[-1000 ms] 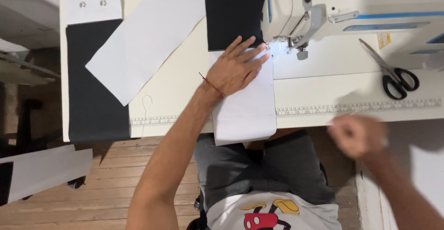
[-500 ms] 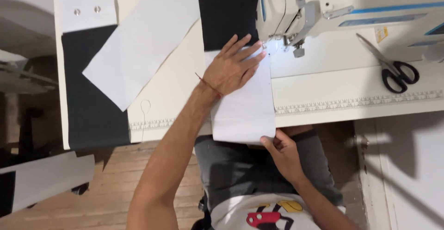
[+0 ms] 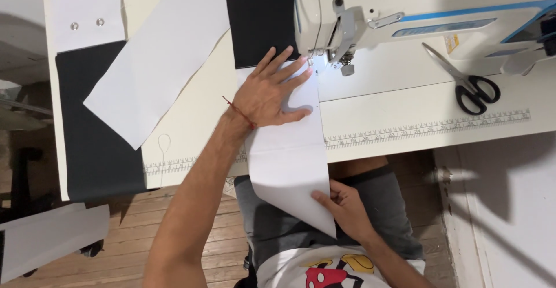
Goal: Cutting and aligning leather strips at a sewing station
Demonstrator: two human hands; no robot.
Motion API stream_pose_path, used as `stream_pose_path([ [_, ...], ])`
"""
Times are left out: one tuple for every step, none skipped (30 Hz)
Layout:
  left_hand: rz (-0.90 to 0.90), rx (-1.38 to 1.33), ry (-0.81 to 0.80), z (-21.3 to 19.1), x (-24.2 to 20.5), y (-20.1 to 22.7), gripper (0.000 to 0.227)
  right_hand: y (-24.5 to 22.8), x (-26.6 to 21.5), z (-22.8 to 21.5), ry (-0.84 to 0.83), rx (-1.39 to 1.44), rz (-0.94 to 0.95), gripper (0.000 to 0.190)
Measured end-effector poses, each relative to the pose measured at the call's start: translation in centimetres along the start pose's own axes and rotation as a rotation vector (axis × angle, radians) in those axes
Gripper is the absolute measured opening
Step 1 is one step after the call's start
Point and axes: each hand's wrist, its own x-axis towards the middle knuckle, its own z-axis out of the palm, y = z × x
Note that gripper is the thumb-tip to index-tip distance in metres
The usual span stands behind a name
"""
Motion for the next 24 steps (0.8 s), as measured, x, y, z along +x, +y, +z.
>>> stream_pose_path([
  [0.003,-0.001,0.000,0.1,0.2,0.0,0.082,-0.3,-0.2,-0.1,0.002,0.002,-0.001,0.037],
  [-0.008,-0.023,0.019,0.1,0.2,0.0,0.087,-0.5,-0.4,-0.1,-0.012,-0.008,-0.007,0.036],
  [-0.020,-0.046,0.039,0.1,0.2,0.0,0.093,-0.8,-0.6,-0.2,-0.026,-0.018,-0.014,0.035],
  [-0.020,-0.043,0.037,-0.1,0.3,-0.1,0.093,-0.8,-0.6,-0.2,-0.029,-0.016,-0.015,0.035],
  [-0.021,-0.036,0.031,-0.3,0.5,-0.3,0.093,-0.8,-0.5,-0.2,-0.024,-0.001,-0.008,0.034],
  [-0.022,-0.038,0.024,-0.3,0.6,-0.1,0.093,-0.6,-0.8,-0.3,-0.013,0.016,0.006,0.033],
  [-0.021,-0.044,0.020,-0.2,0.7,-0.2,0.093,-0.5,-0.7,-0.3,-0.011,0.020,0.011,0.033],
  [-0.028,-0.041,0.016,-0.2,0.8,-0.4,0.093,-0.5,-0.5,-0.4,-0.022,0.024,0.002,0.035],
  [-0.035,-0.039,0.012,-0.2,0.9,-0.5,0.093,-0.4,-0.4,-0.4,-0.034,0.028,-0.007,0.036],
  [-0.034,-0.038,0.010,-0.3,1.0,-0.7,0.093,-0.2,-0.3,-0.4,-0.035,0.031,-0.008,0.036],
  [-0.037,-0.039,0.004,-0.3,1.2,-0.8,0.093,0.0,-0.2,-0.5,-0.028,0.019,-0.002,0.037],
  [-0.043,-0.042,-0.003,-0.4,1.2,-0.9,0.093,0.3,-0.3,-0.5,-0.022,0.006,0.007,0.038],
  [-0.044,-0.043,-0.006,-0.3,1.2,-1.0,0.093,0.2,-0.3,-0.6,-0.023,0.008,0.009,0.038],
  [-0.042,-0.045,0.003,-0.3,1.3,-1.2,0.091,0.1,-0.3,-0.6,-0.025,-0.009,0.013,0.038],
  [-0.040,-0.048,0.012,-0.3,1.4,-1.4,0.089,-0.1,-0.3,-0.6,-0.026,-0.026,0.017,0.038],
  [-0.037,-0.050,0.009,-0.2,1.5,-1.6,0.089,0.0,-0.2,-0.6,-0.025,-0.022,0.018,0.038],
  [-0.033,-0.053,0.012,-0.1,1.5,-1.9,0.089,0.0,-0.2,-0.7,-0.027,-0.012,0.009,0.038],
  [-0.030,-0.058,0.015,0.0,1.5,-2.0,0.089,0.1,-0.3,-0.7,-0.028,-0.003,0.001,0.038],
  [-0.028,-0.061,0.011,0.1,1.6,-2.0,0.089,0.1,-0.4,-0.7,-0.027,0.000,0.004,0.038],
  [-0.042,-0.046,0.000,0.1,1.7,-2.1,0.090,0.1,-0.3,-0.7,-0.014,-0.003,0.017,0.038],
  [-0.056,-0.031,-0.011,0.1,1.8,-2.3,0.090,0.0,-0.3,-0.8,0.000,-0.006,0.030,0.039],
  [-0.056,-0.032,-0.012,0.0,1.9,-2.4,0.090,-0.2,-0.4,-0.8,-0.001,-0.005,0.032,0.039],
  [-0.047,-0.032,-0.012,0.0,2.0,-2.6,0.088,-0.4,-0.5,-0.8,-0.002,-0.010,0.029,0.040],
  [-0.038,-0.032,-0.012,-0.1,2.1,-2.7,0.087,-0.6,-0.6,-0.8,-0.004,-0.015,0.026,0.041],
])
